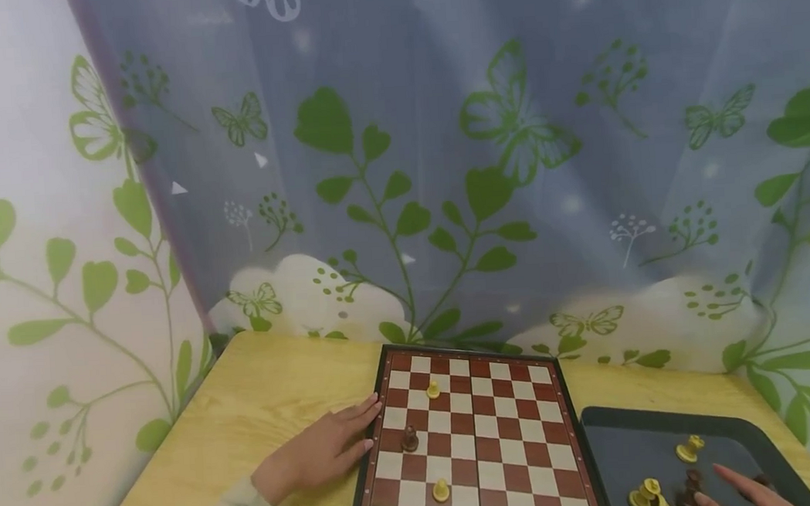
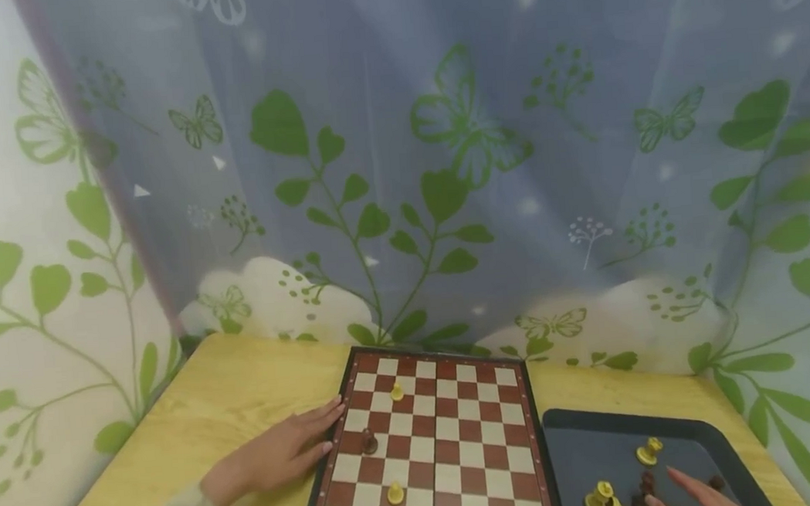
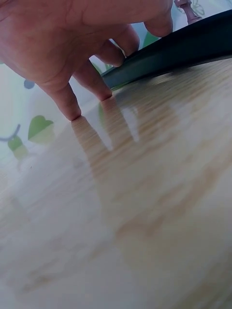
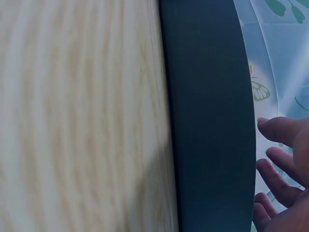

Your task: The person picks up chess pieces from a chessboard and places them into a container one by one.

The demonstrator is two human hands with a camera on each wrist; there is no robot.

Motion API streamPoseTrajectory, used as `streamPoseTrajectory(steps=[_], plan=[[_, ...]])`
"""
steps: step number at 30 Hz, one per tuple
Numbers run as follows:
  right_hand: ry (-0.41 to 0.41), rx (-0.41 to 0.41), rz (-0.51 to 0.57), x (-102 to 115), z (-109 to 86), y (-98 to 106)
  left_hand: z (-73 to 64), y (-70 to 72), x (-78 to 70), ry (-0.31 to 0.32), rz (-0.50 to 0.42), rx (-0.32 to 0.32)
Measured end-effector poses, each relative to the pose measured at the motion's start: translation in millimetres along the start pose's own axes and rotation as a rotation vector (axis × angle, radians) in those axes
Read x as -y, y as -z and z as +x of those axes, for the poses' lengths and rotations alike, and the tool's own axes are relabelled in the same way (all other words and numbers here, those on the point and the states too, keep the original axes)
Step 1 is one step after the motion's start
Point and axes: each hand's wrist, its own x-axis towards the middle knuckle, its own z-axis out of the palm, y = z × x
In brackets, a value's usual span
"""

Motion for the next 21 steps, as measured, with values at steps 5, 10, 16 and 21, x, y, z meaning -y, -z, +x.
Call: streamPoseTrajectory(steps=[5,10,16,21], plan=[[-0.073,0.12,0.005,0.2,5.5,2.6,-1.3,1.1,-2.1,-0.001,0.011,-0.011],[-0.009,0.081,0.037,3.3,0.6,4.2,-2.0,-0.9,-1.7,0.002,0.015,-0.011],[0.191,-0.255,0.06,29.7,-19.4,3.7,0.3,2.1,-1.8,0.003,0.025,-0.022],[0.382,-0.336,0.202,57.1,-30.9,3.5,0.2,4.8,-4.6,0.011,0.029,0.0]])
